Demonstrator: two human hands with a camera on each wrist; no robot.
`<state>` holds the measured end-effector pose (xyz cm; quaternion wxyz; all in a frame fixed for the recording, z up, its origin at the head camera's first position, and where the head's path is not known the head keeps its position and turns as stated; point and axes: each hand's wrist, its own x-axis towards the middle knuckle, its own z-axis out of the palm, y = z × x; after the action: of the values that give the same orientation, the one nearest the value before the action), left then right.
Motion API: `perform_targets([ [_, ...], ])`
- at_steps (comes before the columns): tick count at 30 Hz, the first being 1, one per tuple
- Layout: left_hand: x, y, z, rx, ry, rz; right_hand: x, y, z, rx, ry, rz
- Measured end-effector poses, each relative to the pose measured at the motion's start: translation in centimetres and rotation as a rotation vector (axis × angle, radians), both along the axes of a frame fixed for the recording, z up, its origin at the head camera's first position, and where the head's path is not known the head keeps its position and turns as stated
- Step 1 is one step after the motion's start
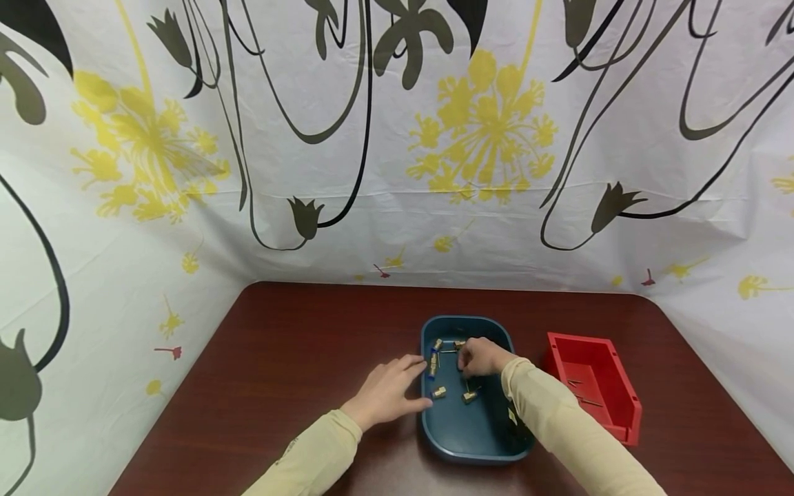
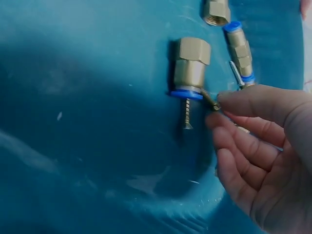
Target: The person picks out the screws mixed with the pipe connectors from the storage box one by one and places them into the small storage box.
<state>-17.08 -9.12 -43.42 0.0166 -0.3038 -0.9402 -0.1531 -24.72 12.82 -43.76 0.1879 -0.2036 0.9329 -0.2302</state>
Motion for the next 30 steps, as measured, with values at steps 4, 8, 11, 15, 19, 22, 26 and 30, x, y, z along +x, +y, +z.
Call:
perform_targets([
  [4, 0.0, 0.0, 0.0, -0.003, 0.004, 0.001, 0.0, -0.4, -0.5, -0.023, 0.012, 0.024],
  [8, 0.0, 0.0, 0.0, -0.008, 0.000, 0.001, 0.0, -0.8, -0.9, -0.045, 0.031, 0.061],
  [11, 0.0, 0.0, 0.1, -0.009, -0.004, 0.000, 0.1, -1.0, -1.2, -0.060, 0.052, 0.086],
  [15, 0.0, -0.1, 0.2, -0.007, -0.003, -0.003, 0.2, -1.1, -1.5, -0.079, 0.068, 0.107],
  [19, 0.0, -0.1, 0.2, -0.005, 0.002, -0.002, 0.3, -1.3, -1.7, -0.095, 0.070, 0.119],
  [22, 0.1, -0.1, 0.1, -0.004, 0.006, -0.001, 0.4, -1.5, -1.7, -0.105, 0.070, 0.134],
  [26, 0.1, -0.1, 0.1, -0.007, 0.012, -0.003, 0.5, -1.8, -1.7, -0.108, 0.081, 0.167],
  [30, 0.1, 0.0, 0.2, -0.008, 0.006, -0.001, 0.6, -1.8, -1.8, -0.097, 0.089, 0.197],
])
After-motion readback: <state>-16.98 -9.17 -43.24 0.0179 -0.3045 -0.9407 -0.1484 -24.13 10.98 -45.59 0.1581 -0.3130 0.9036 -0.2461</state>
